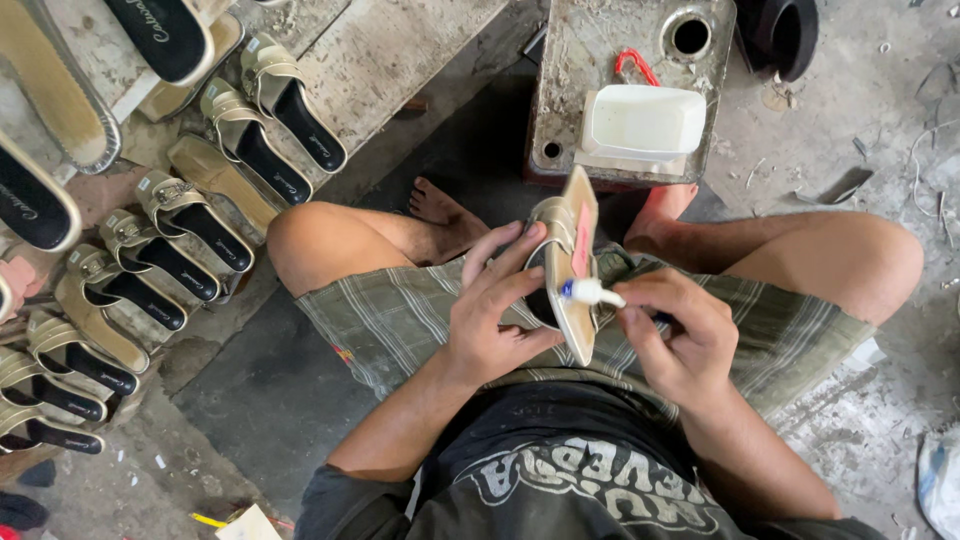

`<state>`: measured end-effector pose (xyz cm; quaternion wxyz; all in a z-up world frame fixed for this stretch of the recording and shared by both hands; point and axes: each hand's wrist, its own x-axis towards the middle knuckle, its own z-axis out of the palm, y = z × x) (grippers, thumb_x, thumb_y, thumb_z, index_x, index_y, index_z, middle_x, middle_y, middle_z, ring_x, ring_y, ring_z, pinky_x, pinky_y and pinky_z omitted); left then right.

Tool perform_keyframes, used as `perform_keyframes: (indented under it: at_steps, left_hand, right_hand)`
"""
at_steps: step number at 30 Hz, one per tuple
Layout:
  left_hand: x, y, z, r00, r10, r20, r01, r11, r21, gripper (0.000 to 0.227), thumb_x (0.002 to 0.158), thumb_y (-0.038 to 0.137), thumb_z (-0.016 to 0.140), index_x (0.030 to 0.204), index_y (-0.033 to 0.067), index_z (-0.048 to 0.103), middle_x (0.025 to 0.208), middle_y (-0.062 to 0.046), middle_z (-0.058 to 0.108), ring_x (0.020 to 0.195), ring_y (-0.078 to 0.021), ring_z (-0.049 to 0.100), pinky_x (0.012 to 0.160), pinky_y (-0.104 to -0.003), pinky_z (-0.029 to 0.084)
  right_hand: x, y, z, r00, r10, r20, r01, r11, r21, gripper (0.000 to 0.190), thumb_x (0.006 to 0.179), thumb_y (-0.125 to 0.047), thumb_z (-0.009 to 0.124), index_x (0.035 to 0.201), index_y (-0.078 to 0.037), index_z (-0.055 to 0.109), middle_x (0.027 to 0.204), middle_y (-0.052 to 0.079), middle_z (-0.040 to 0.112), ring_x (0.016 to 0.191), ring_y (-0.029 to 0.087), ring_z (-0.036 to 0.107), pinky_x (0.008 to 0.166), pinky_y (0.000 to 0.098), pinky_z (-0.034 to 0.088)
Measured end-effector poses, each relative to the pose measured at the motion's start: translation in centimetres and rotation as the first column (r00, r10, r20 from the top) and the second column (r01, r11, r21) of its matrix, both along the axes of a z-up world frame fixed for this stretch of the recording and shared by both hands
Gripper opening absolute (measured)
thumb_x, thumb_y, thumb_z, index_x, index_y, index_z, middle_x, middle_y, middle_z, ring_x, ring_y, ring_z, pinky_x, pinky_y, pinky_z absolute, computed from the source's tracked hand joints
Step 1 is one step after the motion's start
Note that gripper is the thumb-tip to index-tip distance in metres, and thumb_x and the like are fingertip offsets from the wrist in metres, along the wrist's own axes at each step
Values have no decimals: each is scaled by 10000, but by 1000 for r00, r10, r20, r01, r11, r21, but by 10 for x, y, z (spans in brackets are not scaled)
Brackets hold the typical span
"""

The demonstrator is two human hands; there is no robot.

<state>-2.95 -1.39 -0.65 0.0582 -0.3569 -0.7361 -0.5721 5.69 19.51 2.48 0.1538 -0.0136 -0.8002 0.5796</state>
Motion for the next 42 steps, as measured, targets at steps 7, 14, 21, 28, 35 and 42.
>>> perform_keyframes:
  at_steps: [7, 14, 21, 28, 35, 42]
  left_hand:
    - [2, 0, 15, 990, 21, 137, -15, 999, -45, 831, 701, 266, 984, 1385, 114, 537, 1531, -182, 548, 1476, -390, 500, 1248, -491, 417]
    - [2, 0, 24, 955, -145, 260, 132, 989, 68, 885, 763, 293, 973, 1469, 137, 463, 1585, -182, 495, 1487, -341, 483, 1247, -441, 422]
    - [8, -2, 33, 853, -181, 489, 140, 983, 121, 917, 802, 333, 939, 1521, 84, 428, 1676, -199, 446, 1465, -275, 530, 1140, -376, 537]
    - [14, 1, 37, 627, -332, 704, 193, 942, 273, 982, 811, 313, 926, 1578, 43, 375, 1599, -173, 522, 1469, -259, 537, 1196, -418, 514]
    - [17, -1, 36, 470, -419, 777, 202, 908, 367, 991, 808, 263, 922, 1592, 51, 355, 1605, -145, 499, 1526, -239, 475, 1184, -399, 479]
    - [17, -1, 38, 308, -504, 807, 141, 863, 485, 998, 819, 231, 920, 1610, 54, 339, 1519, -155, 567, 1406, -220, 567, 1136, -355, 502]
  right_hand:
    - [4, 5, 5, 994, 98, -45, -99, 995, 1, 185, 889, 77, 651, 1067, 25, 656, 978, 152, 713, 821, 212, 698, 742, 301, 561]
    - [3, 7, 10, 999, 50, -16, -50, 998, 45, 167, 903, 72, 669, 1064, 29, 659, 990, 161, 719, 825, 223, 695, 741, 303, 549]
    - [5, 7, 17, 994, 97, -54, -96, 995, 27, 149, 907, 56, 678, 1050, 18, 660, 989, 160, 719, 829, 204, 704, 736, 290, 556]
    - [3, 13, 17, 998, 39, -48, -34, 994, 101, 121, 928, 26, 696, 1046, 23, 669, 989, 161, 717, 823, 200, 709, 697, 264, 556]
    - [-1, 19, 19, 995, 46, -88, -33, 989, 143, 125, 933, 35, 702, 1052, 14, 670, 986, 152, 717, 815, 197, 711, 694, 255, 553]
    - [-5, 28, 19, 986, 140, -86, -123, 977, 175, 163, 883, 67, 710, 1031, 6, 674, 968, 141, 717, 821, 206, 709, 682, 260, 554]
